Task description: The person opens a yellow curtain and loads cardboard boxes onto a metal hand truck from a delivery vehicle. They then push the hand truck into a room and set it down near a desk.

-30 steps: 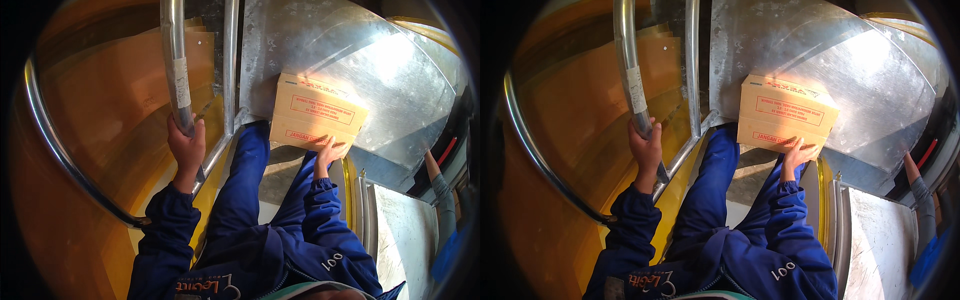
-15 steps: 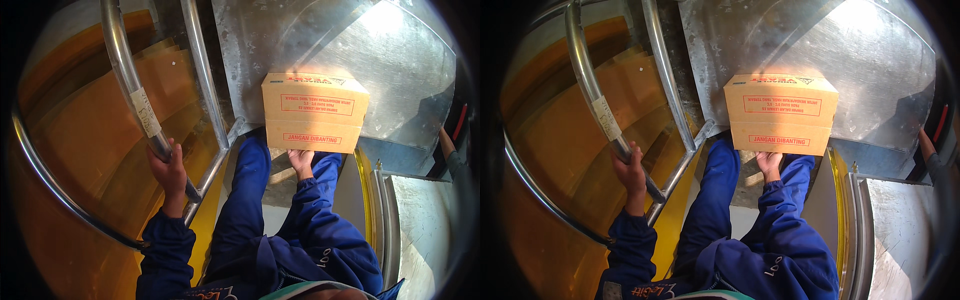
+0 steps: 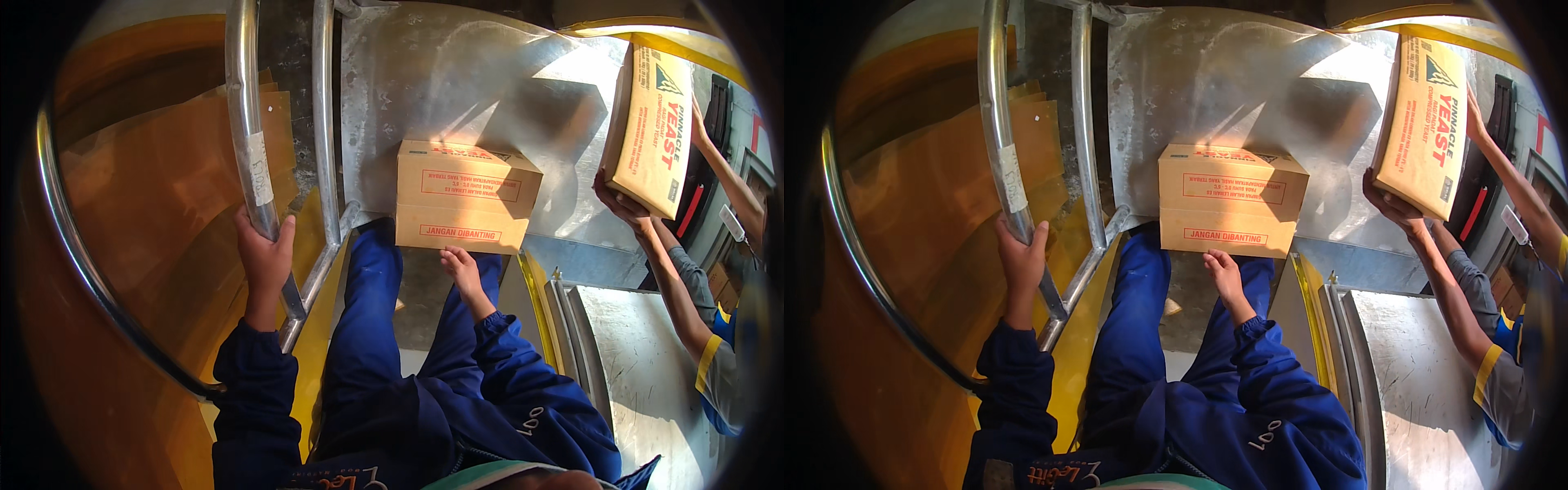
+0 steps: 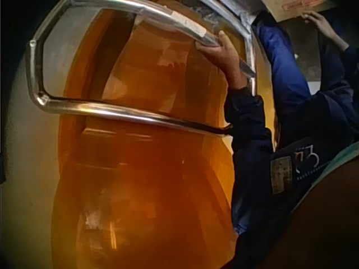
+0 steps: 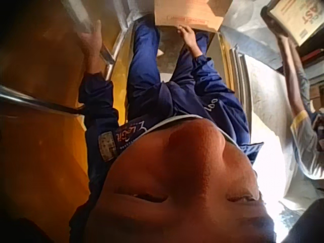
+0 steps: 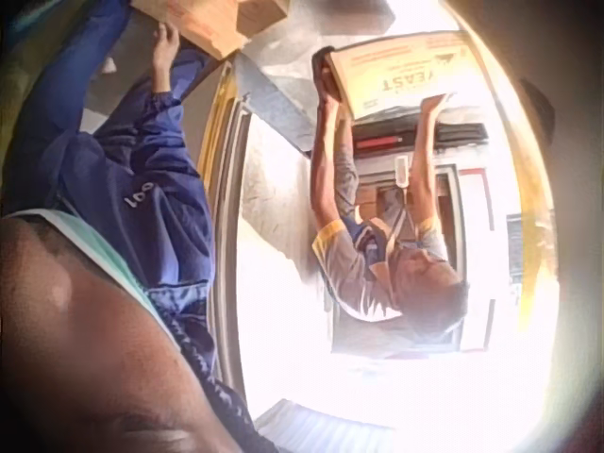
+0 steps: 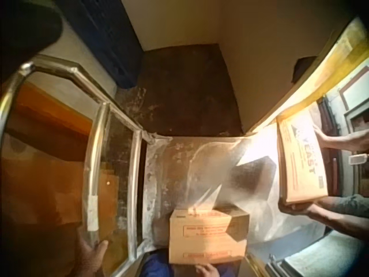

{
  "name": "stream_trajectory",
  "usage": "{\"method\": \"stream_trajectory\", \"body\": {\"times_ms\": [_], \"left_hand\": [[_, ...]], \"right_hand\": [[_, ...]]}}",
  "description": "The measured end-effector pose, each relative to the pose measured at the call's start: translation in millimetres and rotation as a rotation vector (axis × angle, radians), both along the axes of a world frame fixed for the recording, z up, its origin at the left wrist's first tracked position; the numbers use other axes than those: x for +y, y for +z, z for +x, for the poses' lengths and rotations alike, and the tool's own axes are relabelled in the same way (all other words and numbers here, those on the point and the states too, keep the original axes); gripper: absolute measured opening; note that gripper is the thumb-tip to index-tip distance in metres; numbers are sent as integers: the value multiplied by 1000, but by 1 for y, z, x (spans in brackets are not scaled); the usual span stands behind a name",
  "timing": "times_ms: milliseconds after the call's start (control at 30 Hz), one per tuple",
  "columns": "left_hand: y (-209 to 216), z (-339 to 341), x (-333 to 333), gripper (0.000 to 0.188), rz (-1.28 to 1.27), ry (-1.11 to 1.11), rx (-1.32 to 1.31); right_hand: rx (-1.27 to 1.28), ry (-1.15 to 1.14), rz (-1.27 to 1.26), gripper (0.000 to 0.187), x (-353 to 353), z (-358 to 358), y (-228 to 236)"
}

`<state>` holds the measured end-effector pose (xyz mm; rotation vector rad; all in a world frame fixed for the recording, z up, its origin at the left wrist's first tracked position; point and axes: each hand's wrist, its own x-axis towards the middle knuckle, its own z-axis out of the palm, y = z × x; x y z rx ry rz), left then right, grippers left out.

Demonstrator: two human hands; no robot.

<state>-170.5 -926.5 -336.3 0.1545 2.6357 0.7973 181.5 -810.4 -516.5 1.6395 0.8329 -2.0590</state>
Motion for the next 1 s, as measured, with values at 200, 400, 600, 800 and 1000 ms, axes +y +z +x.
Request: {"method": "stream_trajectory", "body": {"times_ms": [200,400,600,800,1000], "left_hand": [[-10,-59,46,57,48,-87,157],[-9,-65,53,51,2,-94,2],[-8,-66,53,40,9,-119,-37],[-7,-68,52,37,5,-93,-60],[-9,-68,56,38,74,-17,-129]], "right_hand": [[-14,155,197,35,79,7,3],[144,126,631,21,174,-11,28],[-89,226,1184,65,397,-71,-34],[13,37,718,80,468,-87,-130],[102,-286,526,55,438,-79,-157]]}}
